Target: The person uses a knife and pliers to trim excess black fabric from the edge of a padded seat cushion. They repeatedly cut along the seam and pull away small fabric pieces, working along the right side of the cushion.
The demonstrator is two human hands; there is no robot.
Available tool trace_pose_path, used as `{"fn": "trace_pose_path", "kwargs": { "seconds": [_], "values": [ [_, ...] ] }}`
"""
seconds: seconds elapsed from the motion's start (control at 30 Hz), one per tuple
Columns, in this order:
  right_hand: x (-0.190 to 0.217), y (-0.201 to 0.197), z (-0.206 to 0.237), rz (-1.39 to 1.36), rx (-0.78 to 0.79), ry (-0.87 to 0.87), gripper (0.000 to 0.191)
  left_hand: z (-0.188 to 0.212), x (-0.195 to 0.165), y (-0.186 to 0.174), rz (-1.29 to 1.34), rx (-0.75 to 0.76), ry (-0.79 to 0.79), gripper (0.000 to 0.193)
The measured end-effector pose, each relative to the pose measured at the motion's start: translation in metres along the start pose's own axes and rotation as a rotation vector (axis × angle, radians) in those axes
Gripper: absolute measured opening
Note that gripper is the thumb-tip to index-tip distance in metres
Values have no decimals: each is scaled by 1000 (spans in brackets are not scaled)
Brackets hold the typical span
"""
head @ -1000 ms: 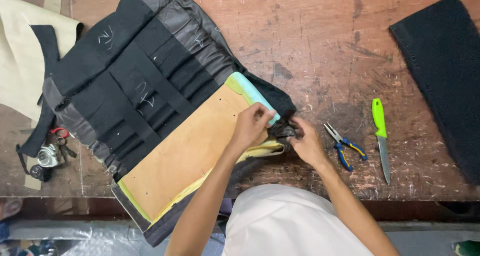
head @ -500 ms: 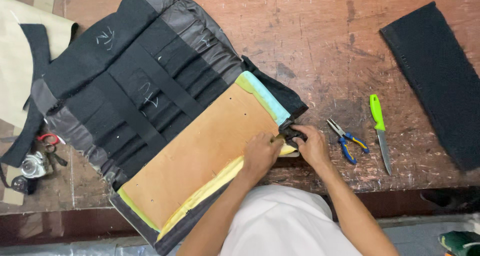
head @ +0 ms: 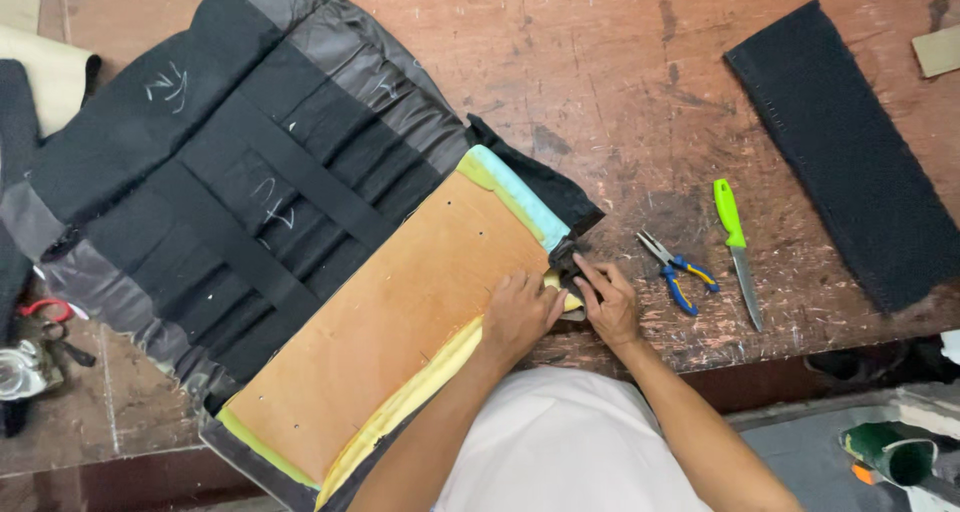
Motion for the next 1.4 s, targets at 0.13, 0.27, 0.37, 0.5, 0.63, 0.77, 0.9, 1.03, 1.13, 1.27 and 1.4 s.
{"fn": "trace_pose_path", "kwargs": {
  "seconds": [0.13,0.27,0.37,0.5,0.63,0.77,0.9,1.03,1.13,1.27,1.4],
  "values": [
    [-3,5,0,81,23,9,42,-1,0,-1,13,47,-14,26],
    [0,9,2,146,21,-43,44,-2,5,-9,108,22,-50,23],
    [-2,11,4,150,23,-45,44,-3,10,-11,188,36,-70,22],
    [-3,14,6,189,42,-42,45,-2,13,-10,236,81,-86,22],
    [-3,15,7,165,37,-48,45,-1,14,-11,237,81,-92,23],
    [-4,14,8,163,33,-46,45,0,16,-10,251,89,-114,22],
    [-1,13,6,168,24,-44,44,0,17,-10,259,79,-124,22],
    [3,11,4,155,10,-45,43,0,18,-9,256,57,-128,22],
    [2,10,4,144,-2,-44,43,2,19,-5,256,56,-131,23],
    [-11,6,6,251,0,-44,46,4,0,8,221,108,-23,21],
    [-33,4,5,248,37,-74,44,6,-19,24,154,162,12,34]
  ]
}}
Point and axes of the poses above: each hand's wrist, its own z-axis away from the middle knuckle, its own y-axis out of the palm, x = y × z, the point moved 8 cm from there along -z, towards the middle knuckle, and after that the axes turned 8 degrees about -z, right-handed, at the moved point
